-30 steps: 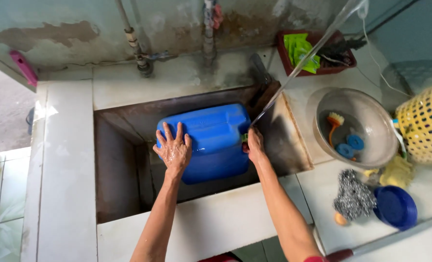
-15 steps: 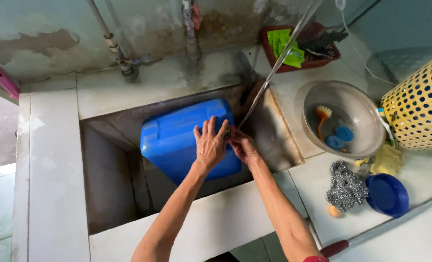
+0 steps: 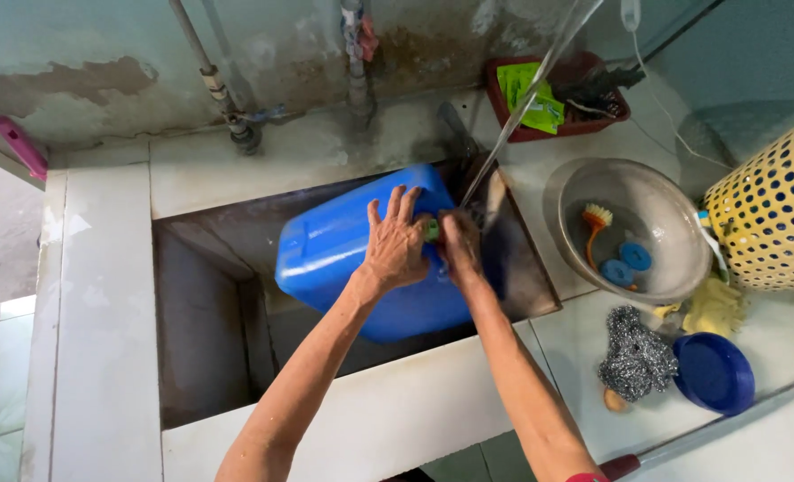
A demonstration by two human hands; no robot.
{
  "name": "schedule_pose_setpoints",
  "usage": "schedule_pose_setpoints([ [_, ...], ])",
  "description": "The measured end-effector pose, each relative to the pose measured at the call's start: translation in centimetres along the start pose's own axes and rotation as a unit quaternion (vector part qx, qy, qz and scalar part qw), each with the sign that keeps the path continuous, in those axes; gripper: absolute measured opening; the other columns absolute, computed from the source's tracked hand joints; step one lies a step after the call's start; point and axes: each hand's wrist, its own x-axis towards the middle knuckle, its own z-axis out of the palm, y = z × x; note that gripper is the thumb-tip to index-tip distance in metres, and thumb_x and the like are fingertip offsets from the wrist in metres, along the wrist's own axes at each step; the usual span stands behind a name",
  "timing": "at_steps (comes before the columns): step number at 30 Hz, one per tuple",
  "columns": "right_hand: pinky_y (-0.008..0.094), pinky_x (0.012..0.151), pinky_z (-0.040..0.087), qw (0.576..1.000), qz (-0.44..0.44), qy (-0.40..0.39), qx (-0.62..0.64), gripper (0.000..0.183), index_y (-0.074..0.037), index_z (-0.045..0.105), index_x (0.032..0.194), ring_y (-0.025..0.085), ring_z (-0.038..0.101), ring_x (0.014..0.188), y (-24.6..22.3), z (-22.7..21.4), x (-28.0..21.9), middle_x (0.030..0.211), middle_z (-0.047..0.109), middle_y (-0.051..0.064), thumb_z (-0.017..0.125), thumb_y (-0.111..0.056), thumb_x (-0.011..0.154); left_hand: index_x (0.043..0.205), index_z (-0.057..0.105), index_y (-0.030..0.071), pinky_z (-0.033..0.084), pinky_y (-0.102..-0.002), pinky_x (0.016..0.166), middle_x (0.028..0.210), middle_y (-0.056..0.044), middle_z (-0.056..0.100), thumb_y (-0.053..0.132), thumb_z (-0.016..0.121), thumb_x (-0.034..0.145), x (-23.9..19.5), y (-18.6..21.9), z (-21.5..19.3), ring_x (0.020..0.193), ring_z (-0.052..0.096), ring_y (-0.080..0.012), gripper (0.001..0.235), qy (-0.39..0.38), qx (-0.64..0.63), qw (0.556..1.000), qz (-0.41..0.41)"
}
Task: Wash a blue plastic water container in a large utility sink.
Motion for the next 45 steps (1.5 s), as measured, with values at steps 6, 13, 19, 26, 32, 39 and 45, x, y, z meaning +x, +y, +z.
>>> schedule_pose_setpoints([
  [6, 0.029, 0.039, 0.033, 0.995, 0.068, 0.009, -0.078, 0.023, -0.014, 0.055, 0.085, 0.013, 0.044, 0.047, -1.9, -1.5, 1.6, 0.065, 0.048, -0.001, 0.054, -0.032, 0.1, 0.098, 0.074, 0.003, 0.032, -0.07, 0.1, 0.151, -0.021, 0.042, 0.024, 0.084, 0.058, 1.0, 1.5, 2.1, 0.143, 0.036, -0.0402, 0.046, 0.057, -0.067, 0.994, -0.058],
  [13, 0.027, 0.055, 0.044, 0.989, 0.05, -0.138, 0.007, 0.013, -0.01, 0.069, 0.101, 0.011, 0.056, 0.062, -6.7, 1.6, -2.7, 0.076, 0.062, 0.002, 0.064, -0.022, 0.101, 0.098, 0.072, 0.0, 0.031, -0.077, 0.097, 0.152, -0.024, 0.037, 0.023, 0.087, 0.06, 2.3, -1.3, 3.2, 0.141, 0.036, -0.04, 0.047, 0.006, -0.104, 0.992, -0.07],
  [19, 0.023, 0.041, 0.029, 0.997, 0.065, -0.01, -0.036, 0.018, -0.017, 0.062, 0.087, 0.004, 0.043, 0.048, -4.7, -0.7, -0.7, 0.066, 0.054, -0.005, 0.065, -0.03, 0.1, 0.109, 0.07, 0.0, 0.034, -0.076, 0.098, 0.156, -0.026, 0.035, 0.022, 0.084, 0.063, 4.0, 0.5, 3.6, 0.146, 0.033, -0.0427, 0.052, -0.021, -0.057, 0.997, -0.037],
  [26, 0.023, 0.034, 0.028, 0.988, 0.113, -0.095, 0.052, 0.033, -0.015, 0.062, 0.085, 0.007, 0.043, 0.041, -3.4, -6.1, 1.2, 0.062, 0.055, -0.004, 0.053, -0.04, 0.104, 0.104, 0.076, 0.008, 0.023, -0.085, 0.099, 0.145, -0.021, 0.038, 0.056, 0.089, 0.052, 6.7, 5.4, 0.3, 0.144, 0.024, -0.0432, 0.072, -0.147, 0.097, 0.983, -0.05],
  [32, 0.032, 0.063, 0.055, 0.979, 0.17, -0.112, 0.013, 0.024, -0.009, 0.067, 0.109, 0.018, 0.069, 0.071, -10.6, -4.5, -1.5, 0.086, 0.071, 0.006, 0.053, -0.027, 0.1, 0.084, 0.08, 0.017, 0.034, -0.079, 0.095, 0.148, -0.017, 0.041, 0.024, 0.082, 0.066, 2.4, 0.3, 0.7, 0.141, 0.036, -0.0366, 0.02, -0.048, 0.04, 0.995, -0.08],
  [39, 0.046, 0.092, 0.044, 0.972, 0.174, 0.058, -0.15, 0.052, -0.01, 0.049, 0.141, 0.029, 0.051, 0.114, 0.2, -13.0, 1.3, 0.132, 0.049, 0.014, 0.053, -0.045, 0.103, 0.096, 0.072, -0.002, 0.056, -0.046, 0.095, 0.156, -0.022, 0.04, -0.003, 0.08, 0.073, -4.2, -5.1, -8.4, 0.119, 0.059, -0.0389, 0.025, 0.085, -0.122, 0.981, -0.127],
  [45, 0.069, 0.105, 0.04, 0.85, 0.499, 0.169, 0.023, 0.07, -0.022, 0.045, 0.154, 0.04, 0.046, 0.14, 2.4, -10.6, -0.4, 0.16, 0.044, 0.016, 0.043, -0.061, 0.096, 0.1, 0.075, -0.003, 0.058, -0.041, 0.097, 0.153, -0.022, 0.041, -0.013, 0.078, 0.066, -7.9, -4.8, -16.3, 0.137, 0.051, -0.0413, 0.036, 0.135, -0.088, 0.978, -0.129],
])
